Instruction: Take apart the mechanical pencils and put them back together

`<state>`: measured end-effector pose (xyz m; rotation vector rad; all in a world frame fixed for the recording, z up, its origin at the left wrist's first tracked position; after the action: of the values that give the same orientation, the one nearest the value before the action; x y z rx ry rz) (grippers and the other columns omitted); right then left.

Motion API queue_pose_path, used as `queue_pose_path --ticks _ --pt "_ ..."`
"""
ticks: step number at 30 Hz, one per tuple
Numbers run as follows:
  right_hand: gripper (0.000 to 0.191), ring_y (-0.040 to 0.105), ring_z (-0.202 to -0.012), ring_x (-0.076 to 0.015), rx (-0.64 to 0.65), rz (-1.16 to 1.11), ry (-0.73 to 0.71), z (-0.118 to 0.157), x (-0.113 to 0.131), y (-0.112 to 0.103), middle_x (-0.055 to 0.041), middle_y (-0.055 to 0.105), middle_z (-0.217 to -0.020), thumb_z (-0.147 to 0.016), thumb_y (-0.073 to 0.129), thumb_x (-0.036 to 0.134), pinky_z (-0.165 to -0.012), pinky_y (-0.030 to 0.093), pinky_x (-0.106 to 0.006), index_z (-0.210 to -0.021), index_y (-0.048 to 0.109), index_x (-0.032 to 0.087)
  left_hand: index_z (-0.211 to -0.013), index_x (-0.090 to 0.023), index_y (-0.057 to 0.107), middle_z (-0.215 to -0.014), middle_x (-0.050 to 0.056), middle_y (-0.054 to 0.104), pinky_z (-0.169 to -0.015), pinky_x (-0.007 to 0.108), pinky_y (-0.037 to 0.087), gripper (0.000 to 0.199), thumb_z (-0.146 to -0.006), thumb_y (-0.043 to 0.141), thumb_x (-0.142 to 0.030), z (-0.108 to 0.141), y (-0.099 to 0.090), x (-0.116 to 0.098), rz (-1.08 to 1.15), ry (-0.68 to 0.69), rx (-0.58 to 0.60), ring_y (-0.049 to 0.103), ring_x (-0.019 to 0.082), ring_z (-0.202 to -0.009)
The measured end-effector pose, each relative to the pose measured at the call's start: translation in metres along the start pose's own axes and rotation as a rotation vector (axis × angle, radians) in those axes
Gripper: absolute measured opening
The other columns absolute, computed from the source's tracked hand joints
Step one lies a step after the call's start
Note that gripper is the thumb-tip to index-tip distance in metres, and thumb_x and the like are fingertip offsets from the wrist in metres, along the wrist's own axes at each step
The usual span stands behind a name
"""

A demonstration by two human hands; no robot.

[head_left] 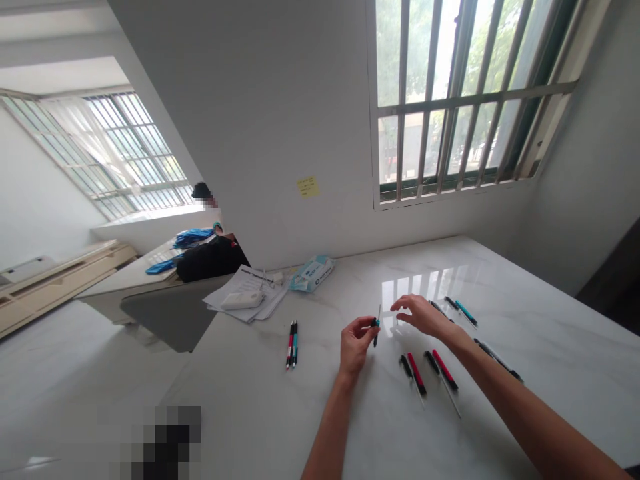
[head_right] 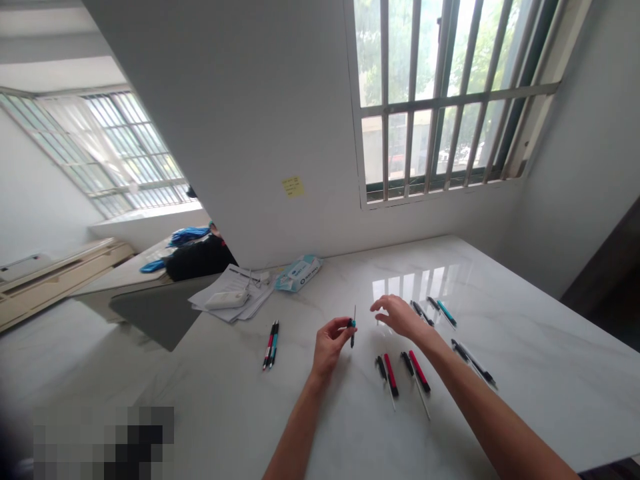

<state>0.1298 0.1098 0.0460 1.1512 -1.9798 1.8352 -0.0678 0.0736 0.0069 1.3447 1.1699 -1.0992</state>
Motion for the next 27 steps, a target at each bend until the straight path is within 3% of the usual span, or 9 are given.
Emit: queue_pose_path --ticks 6,12,15,19,22,27 --pt "0.021 0.064 -0.106 -0.0289 0.103 0.190 -0.031 -0.003 -0.018 0.025 -0.0096 0.076 -0.112 -0.090 0.066 0.021 -0.096 0.048 -0.039 -0.103 0.082 0.023 -0.101 -0.016 0.080 -0.094 0.009 0.081 -0.084 0.033 0.060 0.041 -0.070 0.088 -0.041 0.000 -0.006 -0.002 0.019 -0.023 -0.051 0.075 0.020 -0.082" --pt "0.019 0.064 -0.101 -0.0269 0.037 0.167 -0.046 -0.003 -0.027 0.037 -0.0103 0.074 -0.100 -0.094 0.059 0.021 -0.091 0.047 -0.036 -0.092 0.077 0.018 -0.104 -0.016 0.082 -0.087 0.008 0.081 -0.071 0.028 0.057 0.039 -0.074 0.083 -0.041 -0.002 -0.011 0.004 -0.125 -0.057 -0.043 0.074 0.020 -0.076" --pt "0.021 0.067 -0.092 -0.0236 -0.007 0.014 -0.031 0.000 -0.028 0.029 -0.0077 0.076 -0.097 -0.097 0.055 0.024 -0.084 0.049 -0.034 -0.097 0.075 0.019 -0.103 -0.017 0.082 -0.092 0.008 0.082 -0.073 0.028 0.057 0.034 -0.077 0.080 -0.039 -0.003 -0.014 0.006 -0.211 -0.034 -0.033 0.074 0.019 -0.078" --pt "0.027 0.066 -0.075 -0.0200 -0.070 -0.242 0.038 0.005 -0.034 0.016 -0.0032 0.077 -0.085 -0.097 0.060 0.043 -0.073 0.049 -0.031 -0.099 0.077 0.022 -0.102 -0.019 0.082 -0.096 0.008 0.082 -0.073 0.028 0.055 0.029 -0.080 0.076 -0.036 -0.004 -0.014 0.010 -0.316 -0.025 -0.005 0.071 0.018 -0.078" --pt "0.031 0.069 -0.081 -0.0214 -0.124 -0.331 0.040 0.006 -0.037 0.007 -0.0049 0.080 -0.093 -0.094 0.064 0.049 -0.077 0.052 -0.033 -0.100 0.080 0.023 -0.101 -0.019 0.082 -0.095 0.007 0.081 -0.072 0.027 0.053 0.028 -0.080 0.075 -0.035 -0.004 -0.011 0.012 -0.354 -0.034 0.017 0.070 0.018 -0.076" --pt "0.025 0.074 -0.095 -0.0223 -0.146 -0.562 0.032 0.004 -0.036 0.005 -0.0049 0.080 -0.103 -0.091 0.069 0.043 -0.089 0.057 -0.035 -0.104 0.079 0.024 -0.099 -0.019 0.083 -0.097 0.007 0.081 -0.075 0.028 0.052 0.025 -0.079 0.075 -0.032 -0.005 -0.007 0.012 -0.402 -0.031 0.065 0.069 0.018 -0.080"
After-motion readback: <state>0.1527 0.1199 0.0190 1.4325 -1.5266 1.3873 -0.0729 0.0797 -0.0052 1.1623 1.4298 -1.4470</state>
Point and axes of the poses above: each hand's wrist, its own z-axis away from the middle knuckle, its own y-axis out of the palm, x = y × z, the point moved 8 cm from there along -z, towards the middle knuckle
